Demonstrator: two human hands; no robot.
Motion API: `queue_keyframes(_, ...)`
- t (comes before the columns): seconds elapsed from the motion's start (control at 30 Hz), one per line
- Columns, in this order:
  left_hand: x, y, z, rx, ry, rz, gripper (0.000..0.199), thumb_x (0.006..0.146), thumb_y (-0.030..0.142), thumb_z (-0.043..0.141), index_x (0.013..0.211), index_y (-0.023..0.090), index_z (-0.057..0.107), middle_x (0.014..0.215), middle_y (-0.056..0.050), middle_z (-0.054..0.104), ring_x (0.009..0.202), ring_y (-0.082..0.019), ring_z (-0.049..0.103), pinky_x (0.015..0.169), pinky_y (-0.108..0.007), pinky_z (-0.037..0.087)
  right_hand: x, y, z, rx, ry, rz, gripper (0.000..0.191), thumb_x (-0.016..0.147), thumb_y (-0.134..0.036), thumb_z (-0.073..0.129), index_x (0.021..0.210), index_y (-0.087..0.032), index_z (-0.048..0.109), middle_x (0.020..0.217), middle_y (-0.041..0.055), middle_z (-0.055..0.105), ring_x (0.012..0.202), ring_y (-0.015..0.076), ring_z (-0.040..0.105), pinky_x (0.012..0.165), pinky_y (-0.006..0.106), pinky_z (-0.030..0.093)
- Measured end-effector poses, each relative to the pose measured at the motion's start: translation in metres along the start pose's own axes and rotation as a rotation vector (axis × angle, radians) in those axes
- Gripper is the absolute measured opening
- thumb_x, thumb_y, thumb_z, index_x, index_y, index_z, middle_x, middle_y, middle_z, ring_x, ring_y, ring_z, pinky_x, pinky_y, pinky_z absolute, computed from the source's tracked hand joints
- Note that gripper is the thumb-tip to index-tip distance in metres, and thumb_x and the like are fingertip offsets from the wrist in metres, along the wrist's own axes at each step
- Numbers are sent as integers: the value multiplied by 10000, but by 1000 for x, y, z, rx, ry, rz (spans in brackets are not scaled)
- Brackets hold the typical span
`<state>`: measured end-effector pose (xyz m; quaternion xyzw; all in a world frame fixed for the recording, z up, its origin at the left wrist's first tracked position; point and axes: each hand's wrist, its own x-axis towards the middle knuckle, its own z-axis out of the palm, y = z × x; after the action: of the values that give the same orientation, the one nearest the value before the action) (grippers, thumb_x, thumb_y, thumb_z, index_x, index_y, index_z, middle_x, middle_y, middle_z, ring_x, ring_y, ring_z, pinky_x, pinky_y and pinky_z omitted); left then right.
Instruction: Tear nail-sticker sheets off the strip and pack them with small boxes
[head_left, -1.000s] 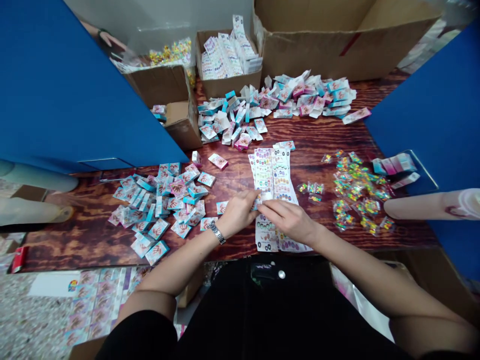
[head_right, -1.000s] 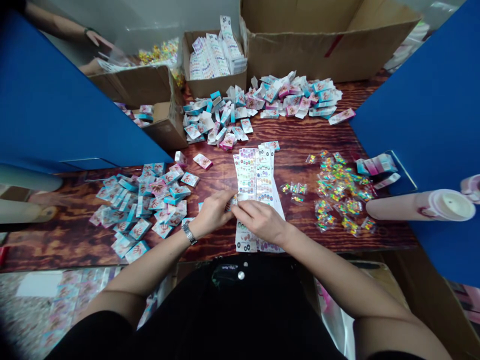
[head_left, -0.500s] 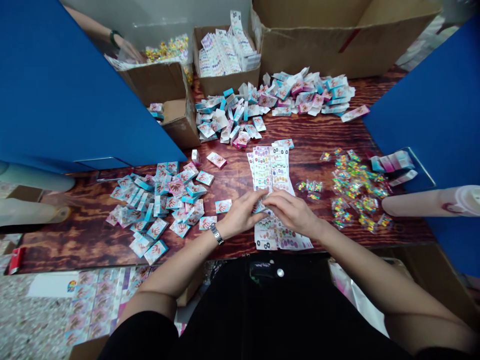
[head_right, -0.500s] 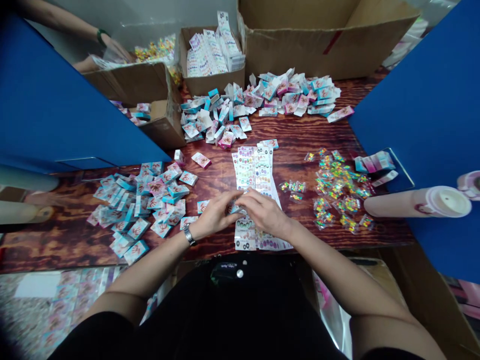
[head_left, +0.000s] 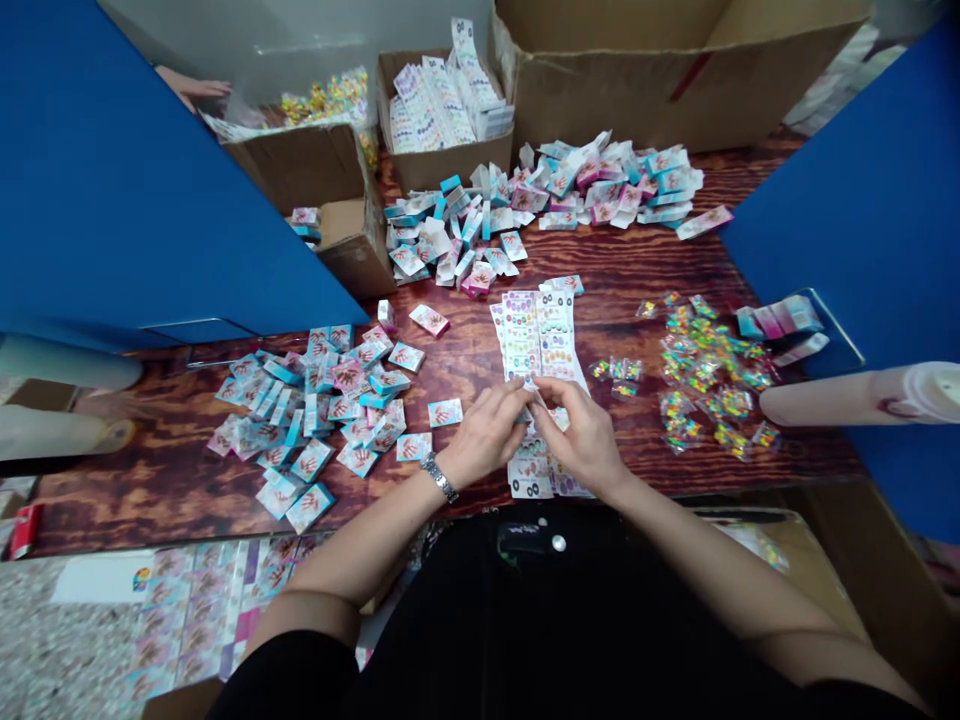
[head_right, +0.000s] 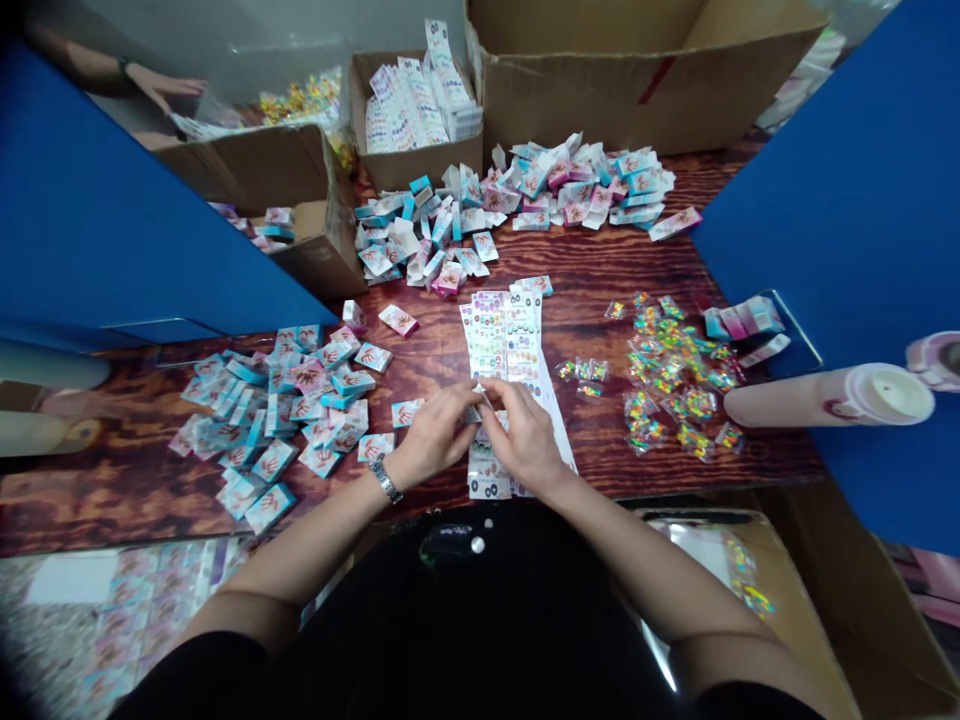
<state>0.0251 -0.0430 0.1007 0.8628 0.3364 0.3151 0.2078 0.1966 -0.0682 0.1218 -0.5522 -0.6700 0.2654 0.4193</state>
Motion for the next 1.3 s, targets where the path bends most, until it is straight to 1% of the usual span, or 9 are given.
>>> queue_keyframes(0.23,0,3,2,119,67,-41,515,867,121,501,1357,109,343,1276,-206,562,1197,-277,551,952,-422,497,3,3,5,381,-22,255,223,858,-331,632,1044,-211,659,1024,47,703,942,185,663,899,364,537)
queue_keyframes(0.43,-2,4,7,129,60,-68,641,873,151,497,1452,91,229,1291,-216,554,1176,-281,567,954,-421,501,6,5,8,325,7,285,191,813,-292,664,973,-190,687,936,48,711,857,180,671,837,359,552)
queue_keyframes(0.6,-2,5,11,185,74,-29,677,912,155,430,1504,90,108,1351,-239,512,1264,-287,508,987,-430,480,7,-1,7,182,32,203,150,824,-226,621,949,-193,697,896,40,692,828,177,663,785,340,552)
queue_keyframes(0.67,-2,6,12,227,82,-33,683,924,151,400,1512,73,61,1379,-253,484,1279,-290,492,994,-427,472,6,-7,6,86,38,123,168,851,-195,581,972,-203,697,902,42,688,846,182,657,788,346,546)
queue_keyframes(0.83,0,11,13,353,53,-129,674,948,167,357,1514,43,13,1406,-271,449,1239,-310,509,988,-443,462,-5,-14,10,-146,79,-168,369,918,-120,467,1248,-229,589,1082,67,686,1000,205,630,896,392,524)
queue_keyframes(1.0,0,11,14,375,45,-123,692,940,145,355,1508,21,-19,1362,-273,480,1182,-307,530,956,-423,476,-18,-8,24,-201,141,-333,521,903,-78,460,1408,-208,446,1221,114,643,1118,238,593,952,427,515)
queue_keyframes(1.07,-4,9,12,369,13,-129,691,929,145,358,1505,12,0,1372,-274,466,1202,-311,512,978,-439,463,-19,-5,25,-176,101,-334,511,909,-102,461,1410,-204,446,1231,117,640,1130,241,590,961,428,514)
queue_keyframes(1.2,-15,2,-3,402,-190,-182,663,927,245,405,1496,27,145,1308,-232,534,1125,-306,544,898,-420,510,-4,13,12,-103,-154,-204,410,950,-218,445,1356,-224,502,1185,84,667,1089,210,624,939,385,528)
queue_keyframes(1.3,-22,-10,-23,555,-349,-288,607,920,240,405,1474,40,262,1241,-213,582,1053,-314,563,779,-392,537,20,43,-6,-261,-250,-171,395,959,-297,440,1337,-214,519,1262,94,630,1167,229,583,992,425,484)
